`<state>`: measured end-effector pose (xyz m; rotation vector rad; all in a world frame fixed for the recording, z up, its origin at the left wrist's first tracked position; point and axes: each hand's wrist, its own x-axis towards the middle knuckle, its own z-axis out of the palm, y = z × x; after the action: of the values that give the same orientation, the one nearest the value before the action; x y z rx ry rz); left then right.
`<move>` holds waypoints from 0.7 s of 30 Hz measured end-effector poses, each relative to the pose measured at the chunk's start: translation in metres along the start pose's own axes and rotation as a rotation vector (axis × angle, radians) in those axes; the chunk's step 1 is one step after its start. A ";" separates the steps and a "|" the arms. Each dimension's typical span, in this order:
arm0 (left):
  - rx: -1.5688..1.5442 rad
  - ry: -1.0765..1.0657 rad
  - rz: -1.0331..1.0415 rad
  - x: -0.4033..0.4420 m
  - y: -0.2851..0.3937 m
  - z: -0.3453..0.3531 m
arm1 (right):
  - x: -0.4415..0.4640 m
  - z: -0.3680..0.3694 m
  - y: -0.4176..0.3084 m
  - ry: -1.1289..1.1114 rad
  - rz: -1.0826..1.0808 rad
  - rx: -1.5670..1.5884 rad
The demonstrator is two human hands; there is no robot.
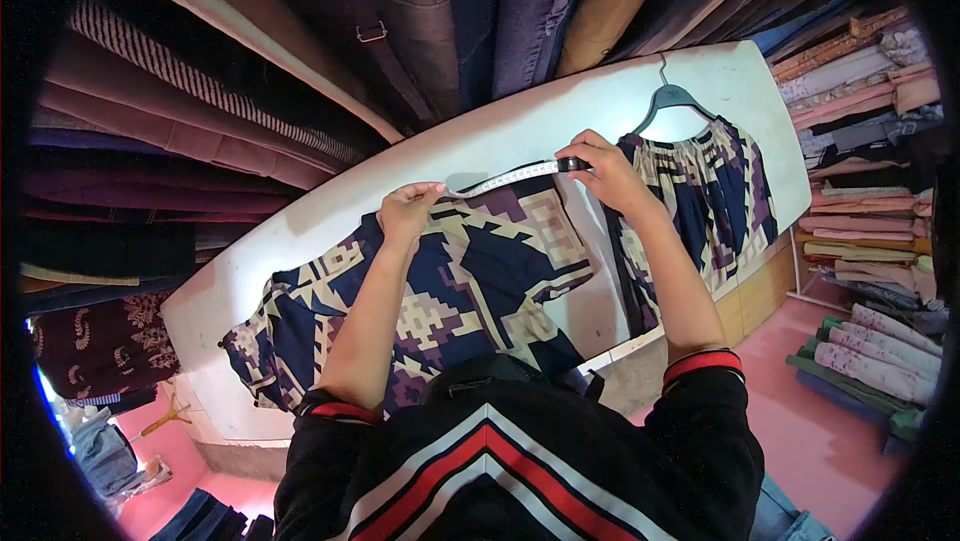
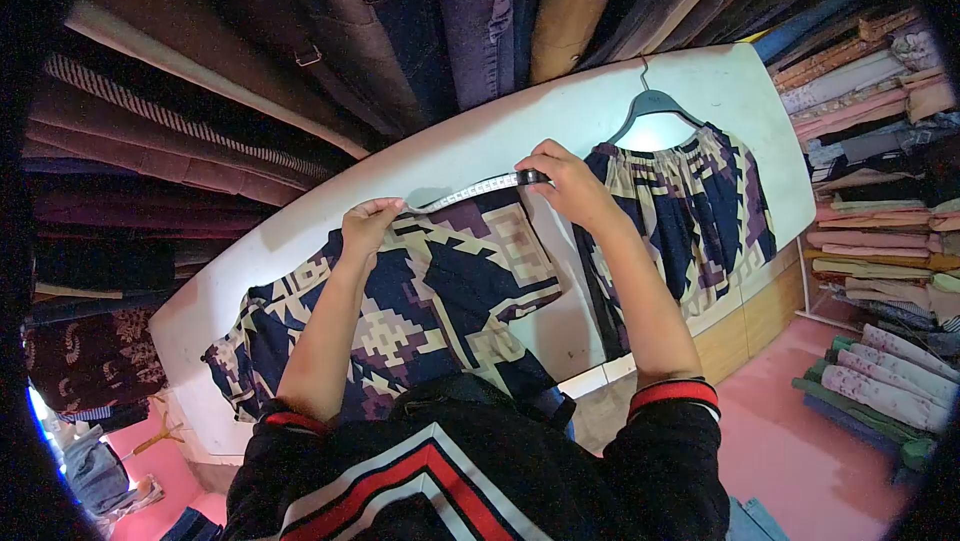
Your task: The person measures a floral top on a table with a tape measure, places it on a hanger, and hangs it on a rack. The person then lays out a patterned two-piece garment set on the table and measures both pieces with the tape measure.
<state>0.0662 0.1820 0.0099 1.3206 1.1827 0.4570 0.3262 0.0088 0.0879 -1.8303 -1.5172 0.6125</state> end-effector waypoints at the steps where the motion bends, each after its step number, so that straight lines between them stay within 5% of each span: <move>1: 0.034 0.003 0.006 0.000 0.000 0.002 | 0.002 0.002 0.000 0.005 -0.016 -0.022; 10: 0.453 -0.001 0.048 -0.002 0.014 0.012 | 0.023 0.023 0.007 -0.005 -0.084 -0.145; 13: 0.591 0.079 0.252 0.001 0.004 0.013 | 0.025 0.025 0.012 0.008 -0.099 -0.240; 21: 0.609 0.024 0.232 0.006 0.004 0.011 | 0.027 0.028 0.032 0.080 -0.059 -0.298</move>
<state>0.0798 0.1828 0.0092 1.9942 1.2440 0.2820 0.3324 0.0375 0.0471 -1.9947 -1.6717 0.2921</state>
